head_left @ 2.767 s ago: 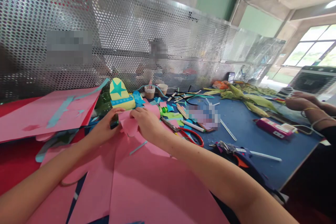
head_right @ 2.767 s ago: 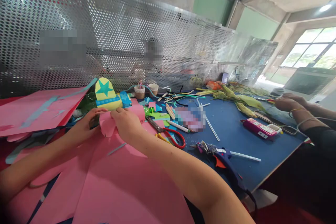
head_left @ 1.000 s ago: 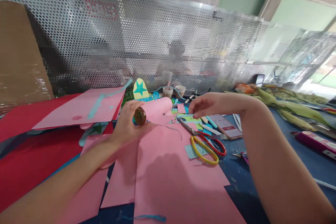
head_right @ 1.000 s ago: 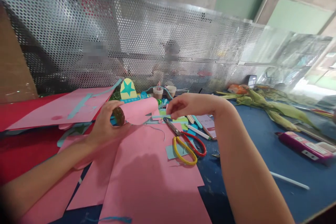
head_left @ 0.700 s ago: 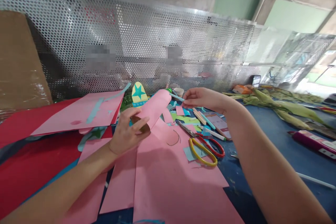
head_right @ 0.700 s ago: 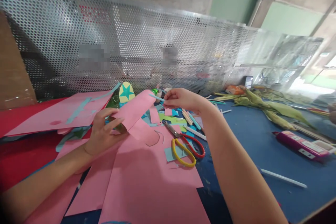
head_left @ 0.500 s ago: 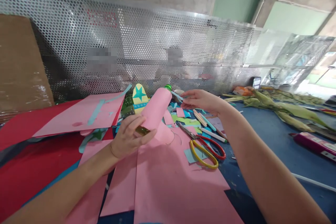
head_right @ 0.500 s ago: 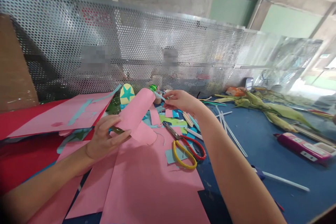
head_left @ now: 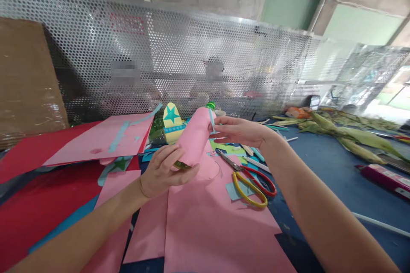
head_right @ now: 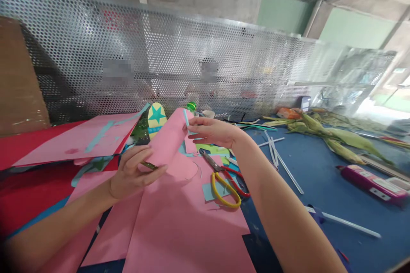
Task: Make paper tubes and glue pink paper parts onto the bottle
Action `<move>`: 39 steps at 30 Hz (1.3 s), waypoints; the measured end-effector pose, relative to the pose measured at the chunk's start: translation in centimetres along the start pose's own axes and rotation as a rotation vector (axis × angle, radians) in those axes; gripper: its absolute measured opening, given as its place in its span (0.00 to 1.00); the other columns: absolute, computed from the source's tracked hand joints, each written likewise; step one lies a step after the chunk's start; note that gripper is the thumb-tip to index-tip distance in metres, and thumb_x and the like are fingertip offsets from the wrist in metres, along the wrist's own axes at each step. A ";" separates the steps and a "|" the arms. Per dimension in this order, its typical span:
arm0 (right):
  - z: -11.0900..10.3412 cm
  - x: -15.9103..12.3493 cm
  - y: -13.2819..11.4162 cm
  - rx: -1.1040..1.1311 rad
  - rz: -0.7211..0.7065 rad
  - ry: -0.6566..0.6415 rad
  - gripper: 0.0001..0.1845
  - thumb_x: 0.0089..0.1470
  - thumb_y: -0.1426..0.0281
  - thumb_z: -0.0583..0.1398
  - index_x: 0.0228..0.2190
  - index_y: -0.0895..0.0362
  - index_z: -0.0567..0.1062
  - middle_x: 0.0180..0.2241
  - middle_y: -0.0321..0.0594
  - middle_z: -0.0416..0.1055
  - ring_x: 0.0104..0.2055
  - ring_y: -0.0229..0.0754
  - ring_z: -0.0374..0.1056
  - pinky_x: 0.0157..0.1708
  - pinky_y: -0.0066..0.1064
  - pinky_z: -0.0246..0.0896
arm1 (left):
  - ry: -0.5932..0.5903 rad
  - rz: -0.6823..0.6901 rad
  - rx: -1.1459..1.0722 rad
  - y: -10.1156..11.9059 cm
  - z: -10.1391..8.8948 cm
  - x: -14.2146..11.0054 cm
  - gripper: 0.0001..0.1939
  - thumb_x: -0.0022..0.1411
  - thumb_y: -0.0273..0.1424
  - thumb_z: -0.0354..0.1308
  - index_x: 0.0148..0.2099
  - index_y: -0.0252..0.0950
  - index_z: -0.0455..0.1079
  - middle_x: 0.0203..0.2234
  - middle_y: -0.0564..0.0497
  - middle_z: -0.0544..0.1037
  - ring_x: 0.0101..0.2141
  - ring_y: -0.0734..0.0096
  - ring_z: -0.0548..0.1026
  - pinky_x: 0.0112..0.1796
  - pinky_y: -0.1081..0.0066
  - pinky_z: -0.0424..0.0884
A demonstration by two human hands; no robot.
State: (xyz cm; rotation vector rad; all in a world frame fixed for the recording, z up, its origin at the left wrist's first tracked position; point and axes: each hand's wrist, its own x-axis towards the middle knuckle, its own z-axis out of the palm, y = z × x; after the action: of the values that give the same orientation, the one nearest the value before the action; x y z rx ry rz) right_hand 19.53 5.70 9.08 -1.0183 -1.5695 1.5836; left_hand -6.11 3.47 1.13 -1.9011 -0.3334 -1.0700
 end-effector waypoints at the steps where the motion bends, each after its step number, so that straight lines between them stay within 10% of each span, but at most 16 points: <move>1: 0.3 0.3 0.2 0.037 -0.003 -0.011 0.11 0.48 0.67 0.68 0.34 0.53 0.73 0.38 0.34 0.73 0.41 0.37 0.72 0.50 0.34 0.66 | -0.002 -0.007 -0.014 0.1 0.0 0.1 0.25 0.52 0.19 0.65 0.47 0.51 0.65 0.43 0.50 0.65 0.45 0.65 0.70 0.43 0.65 0.76; 8: 1.8 1.7 1.2 0.215 -0.025 0.008 0.12 0.45 0.67 0.70 0.31 0.53 0.73 0.31 0.31 0.71 0.32 0.33 0.69 0.40 0.29 0.69 | -0.046 0.009 -0.119 0.6 -0.2 0.0 0.27 0.50 0.21 0.67 0.48 0.50 0.65 0.45 0.49 0.64 0.45 0.64 0.69 0.43 0.66 0.75; 13: 1.6 1.7 1.2 0.251 -0.028 0.002 0.13 0.44 0.65 0.70 0.30 0.54 0.74 0.30 0.30 0.70 0.29 0.31 0.66 0.35 0.26 0.66 | -0.153 0.078 -0.424 -0.8 -0.5 0.3 0.26 0.55 0.47 0.60 0.54 0.46 0.64 0.51 0.44 0.66 0.50 0.56 0.69 0.49 0.55 0.71; 19: 1.8 1.4 1.0 0.161 -0.037 -0.106 0.10 0.46 0.66 0.70 0.29 0.54 0.74 0.30 0.29 0.70 0.32 0.32 0.66 0.37 0.25 0.62 | -0.145 0.041 -0.220 -3.4 -0.2 0.8 0.29 0.54 0.29 0.63 0.58 0.43 0.60 0.62 0.44 0.55 0.61 0.54 0.59 0.57 0.53 0.65; 30: 3.2 1.2 0.9 -0.191 -0.024 -0.170 0.06 0.49 0.68 0.66 0.30 0.57 0.75 0.31 0.33 0.70 0.33 0.34 0.65 0.38 0.28 0.61 | -0.313 0.159 -0.165 -3.4 -0.3 -0.6 0.17 0.62 0.21 0.58 0.49 0.46 0.65 0.57 0.47 0.67 0.62 0.57 0.60 0.55 0.56 0.69; 35: 2.2 0.5 -0.1 -0.357 -0.192 0.050 0.10 0.50 0.63 0.65 0.32 0.56 0.75 0.31 0.34 0.70 0.35 0.37 0.64 0.42 0.32 0.60 | -0.511 0.026 -0.279 -4.4 0.6 -1.4 0.17 0.62 0.42 0.59 0.51 0.42 0.67 0.48 0.42 0.72 0.53 0.51 0.70 0.50 0.52 0.70; 39: 1.8 -0.5 -1.3 -0.470 -0.279 0.111 0.10 0.51 0.63 0.62 0.32 0.56 0.75 0.32 0.35 0.72 0.36 0.38 0.67 0.42 0.33 0.61 | -0.943 -0.209 -0.307 -3.7 0.6 0.2 0.36 0.57 0.47 0.60 0.62 0.34 0.59 0.44 0.39 0.72 0.43 0.52 0.75 0.40 0.58 0.74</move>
State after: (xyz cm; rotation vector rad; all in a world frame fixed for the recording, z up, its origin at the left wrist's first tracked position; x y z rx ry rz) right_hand 18.06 4.49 10.31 -1.0477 -1.9559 0.9747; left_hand -7.87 6.01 3.29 -2.6058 -0.9472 -0.2719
